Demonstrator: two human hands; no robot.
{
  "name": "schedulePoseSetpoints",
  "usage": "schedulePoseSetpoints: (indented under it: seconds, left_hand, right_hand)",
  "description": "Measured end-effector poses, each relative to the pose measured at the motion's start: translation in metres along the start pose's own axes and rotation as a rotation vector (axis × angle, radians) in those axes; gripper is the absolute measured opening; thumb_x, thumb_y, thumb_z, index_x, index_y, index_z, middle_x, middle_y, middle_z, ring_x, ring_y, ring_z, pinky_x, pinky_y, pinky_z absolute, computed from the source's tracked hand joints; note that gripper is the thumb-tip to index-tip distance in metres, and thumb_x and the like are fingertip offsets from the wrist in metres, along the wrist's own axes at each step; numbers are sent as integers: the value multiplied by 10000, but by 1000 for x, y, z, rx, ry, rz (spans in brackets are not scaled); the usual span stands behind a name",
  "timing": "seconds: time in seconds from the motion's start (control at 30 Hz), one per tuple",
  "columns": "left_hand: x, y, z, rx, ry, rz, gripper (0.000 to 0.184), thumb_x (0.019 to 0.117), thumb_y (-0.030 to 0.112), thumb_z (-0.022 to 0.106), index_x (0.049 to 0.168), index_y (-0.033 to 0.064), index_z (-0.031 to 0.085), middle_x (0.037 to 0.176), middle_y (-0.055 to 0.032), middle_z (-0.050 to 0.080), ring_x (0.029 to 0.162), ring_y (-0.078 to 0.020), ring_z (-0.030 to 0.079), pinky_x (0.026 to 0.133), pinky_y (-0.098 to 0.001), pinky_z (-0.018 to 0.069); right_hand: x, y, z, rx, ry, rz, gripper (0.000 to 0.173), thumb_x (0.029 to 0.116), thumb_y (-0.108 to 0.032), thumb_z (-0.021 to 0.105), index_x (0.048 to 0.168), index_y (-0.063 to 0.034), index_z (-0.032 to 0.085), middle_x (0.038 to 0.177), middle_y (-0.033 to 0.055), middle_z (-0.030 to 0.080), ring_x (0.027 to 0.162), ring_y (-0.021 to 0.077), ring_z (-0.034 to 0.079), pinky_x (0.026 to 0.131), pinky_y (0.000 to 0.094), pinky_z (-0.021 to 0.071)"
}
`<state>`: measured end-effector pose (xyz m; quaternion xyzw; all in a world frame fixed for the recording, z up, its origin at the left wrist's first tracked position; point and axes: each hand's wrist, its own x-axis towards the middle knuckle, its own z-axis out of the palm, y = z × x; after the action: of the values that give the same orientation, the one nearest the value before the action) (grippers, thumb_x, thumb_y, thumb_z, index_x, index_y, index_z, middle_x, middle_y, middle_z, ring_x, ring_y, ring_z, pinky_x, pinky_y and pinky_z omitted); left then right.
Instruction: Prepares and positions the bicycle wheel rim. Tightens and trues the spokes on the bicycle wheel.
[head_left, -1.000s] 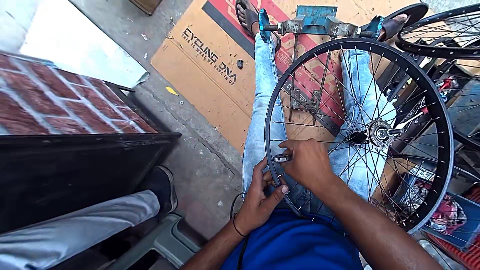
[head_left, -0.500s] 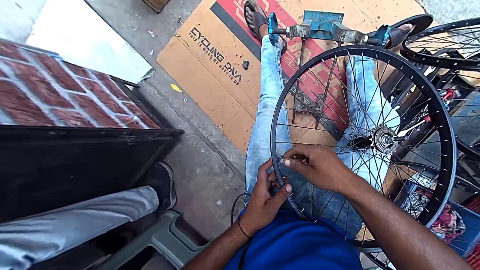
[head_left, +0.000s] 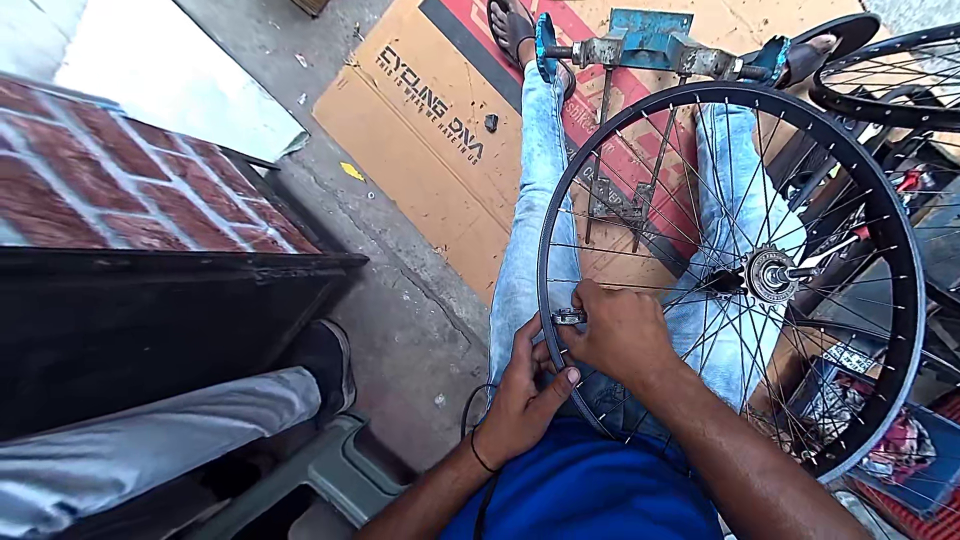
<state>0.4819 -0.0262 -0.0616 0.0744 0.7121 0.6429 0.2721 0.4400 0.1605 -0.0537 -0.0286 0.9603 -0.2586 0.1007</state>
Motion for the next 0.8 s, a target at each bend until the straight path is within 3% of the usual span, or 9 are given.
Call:
schedulePoseSetpoints:
  seconds: [0.07, 0.13, 0.23, 0.3, 0.43, 0.5, 0.57, 0.7, 0.8]
  left_hand:
    - [0, 0, 0, -2, -11, 13, 753, 988, 182, 626, 1590, 139, 175, 1188, -101, 687, 973, -227, 711, 860, -361, 610]
    - [-1, 0, 1, -9, -11, 8, 762, 984, 177, 629, 1592, 146, 171, 1176, -102, 694, 983, -227, 712, 871, -362, 607]
    - [-1, 2, 1, -25, -11, 15, 757, 988, 194, 640, 1589, 162, 180, 1139, -99, 685, 951, -218, 701, 854, -356, 601]
    - [0, 4, 3, -24, -13, 33, 744, 987, 196, 642, 1576, 160, 189, 1157, -92, 682, 947, -205, 701, 850, -349, 602]
    - [1, 8, 6, 0, -6, 30, 752, 991, 215, 633, 1594, 160, 186, 1017, -78, 680, 840, -186, 686, 780, -329, 602]
    - [0, 9, 6, 1, 10, 12, 746, 989, 215, 630, 1594, 170, 196, 1017, -76, 687, 822, -183, 686, 760, -322, 602]
    - [0, 7, 5, 5, 12, 7, 747, 991, 213, 626, 1596, 161, 193, 1043, -80, 688, 843, -184, 689, 771, -320, 601]
    - [-2, 3, 4, -14, 13, -14, 748, 987, 182, 623, 1594, 152, 188, 1036, -89, 689, 842, -198, 696, 774, -331, 607]
    - [1, 1, 3, -35, 7, -18, 739, 977, 154, 624, 1580, 156, 197, 1118, -97, 696, 913, -217, 713, 812, -347, 615]
  right_hand:
    - [8, -11, -12, -87, -235, 45, 303, 887, -428, 614, 930, -136, 678, 662, 61, 633, 629, 273, 671, 530, 465, 491]
    - [13, -13, -15, -87, -371, 60, 289, 914, -421, 565, 857, -155, 664, 680, 57, 630, 663, 267, 669, 533, 472, 472]
    - [9, -2, -16, 85, -330, 32, 184, 879, -375, 628, 844, -211, 703, 656, 3, 622, 607, 214, 630, 494, 461, 440]
    - [10, 5, -26, 230, -390, 39, 208, 868, -430, 632, 891, -243, 721, 665, -44, 615, 604, 154, 601, 530, 445, 444]
    - [21, 25, -37, 537, -593, 43, 333, 1012, -416, 458, 1011, -205, 715, 783, -22, 618, 734, 151, 604, 659, 462, 473]
    - [24, 30, -35, 565, -631, 2, 243, 1038, -346, 535, 1141, -186, 687, 818, -19, 651, 734, 137, 626, 678, 436, 523]
    - [20, 27, -33, 524, -550, -8, 210, 1003, -278, 662, 1189, -183, 685, 838, -38, 700, 726, 107, 660, 702, 388, 573]
    - [-6, 21, 8, 357, 101, -165, 123, 852, -95, 686, 934, -152, 757, 883, -28, 757, 750, 130, 719, 621, 406, 586]
    - [-7, 19, 7, 316, 115, -212, 138, 855, -240, 681, 941, -144, 732, 963, -18, 770, 765, 145, 729, 591, 418, 580]
